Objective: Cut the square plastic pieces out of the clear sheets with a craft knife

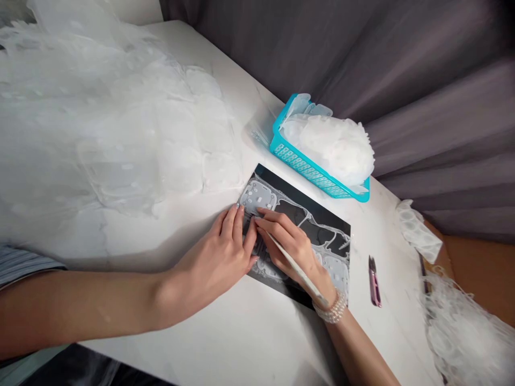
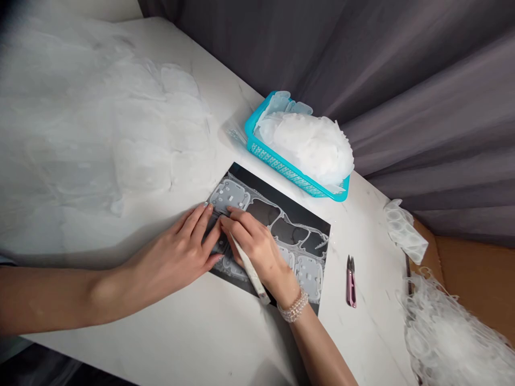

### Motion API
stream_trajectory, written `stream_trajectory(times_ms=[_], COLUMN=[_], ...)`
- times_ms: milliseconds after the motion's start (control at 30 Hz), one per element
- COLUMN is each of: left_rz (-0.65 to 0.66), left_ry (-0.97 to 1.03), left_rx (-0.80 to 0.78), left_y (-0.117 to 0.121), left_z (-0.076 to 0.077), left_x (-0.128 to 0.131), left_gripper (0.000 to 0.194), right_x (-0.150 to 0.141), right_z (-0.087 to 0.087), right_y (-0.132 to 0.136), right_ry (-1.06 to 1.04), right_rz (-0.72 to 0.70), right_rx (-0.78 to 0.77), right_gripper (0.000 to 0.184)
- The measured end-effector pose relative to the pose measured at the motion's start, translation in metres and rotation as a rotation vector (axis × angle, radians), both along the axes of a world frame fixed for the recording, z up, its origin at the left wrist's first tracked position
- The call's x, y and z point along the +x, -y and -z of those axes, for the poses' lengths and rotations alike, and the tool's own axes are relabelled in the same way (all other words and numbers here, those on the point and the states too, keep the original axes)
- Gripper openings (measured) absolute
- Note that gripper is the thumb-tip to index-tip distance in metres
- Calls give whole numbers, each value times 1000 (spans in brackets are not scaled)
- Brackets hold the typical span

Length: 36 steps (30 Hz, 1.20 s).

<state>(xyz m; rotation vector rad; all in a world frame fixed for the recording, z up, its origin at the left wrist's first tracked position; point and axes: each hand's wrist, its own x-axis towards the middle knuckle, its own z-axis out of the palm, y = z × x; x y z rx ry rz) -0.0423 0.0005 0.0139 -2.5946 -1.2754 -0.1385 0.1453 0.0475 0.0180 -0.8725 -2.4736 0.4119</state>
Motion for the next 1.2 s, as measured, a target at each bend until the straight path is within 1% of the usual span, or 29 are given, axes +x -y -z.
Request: stream_trajectory(times_ms=[100,233,333,433,500,533,600,667,700,767,833,867,933,967,1000,1033,1100,1133,1200], left_rz=[-5,-14,-28,2,14,5,-18,13,45,101,113,105,82,69,57,50,45,57,111], left_ry=[-53,-133,-184,-235,-240,-230,-184,-94,-36,64,123,148,202,230,249,258,263,279,385], left_rx=[30,62,72,75,95,108,119,80,49,-14,-51,-58,-61,-55,-50,-43,-22,-16,-56], left_y=[-1,-1,1,2,2,1,0,-2,-3,-4,-4,-3,-2,-2,-3,-3,-7,-10,-18], left_z=[1,0,1,3,5,6,9,14,17,22,26,28,30,30,29,26,15,7,-14], left_x=[4,9,11,11,10,10,8,6,4,1,-1,-1,-1,0,0,0,-1,-3,-8], left_gripper=[64,65,65,61,58,58,61,59,54,46,46,47,49,48,48,48,50,50,47], right_x=[2,1,-1,-5,-9,-10,-11,-5,2,27,63,83,118,130,136,136,122,109,79], right_z=[-1,-2,-7,-13,-16,-16,-17,-18,-19,-25,-35,-41,-53,-57,-60,-62,-62,-62,-63], right_y=[2,-3,-7,-8,-10,-12,-19,-30,-36,-45,-49,-47,-37,-30,-22,-14,0,6,15], right_ry=[-2,14,118,231,233,195,36,-171,-286,-564,-910,-973,-1020,-1045,-1074,-1093,-1110,-1099,-1059], right_rz=[26,-20,-54,-89,-103,-102,-52,75,173,413,651,699,755,781,805,816,794,761,674], right_rx=[-11,-24,-9,24,6,-26,-134,-275,-338,-438,-490,-481,-458,-479,-532,-585,-667,-675,-620], right_gripper=[24,23,25,29,30,30,31,29,26,15,15,16,12,12,14,15,14,13,13])
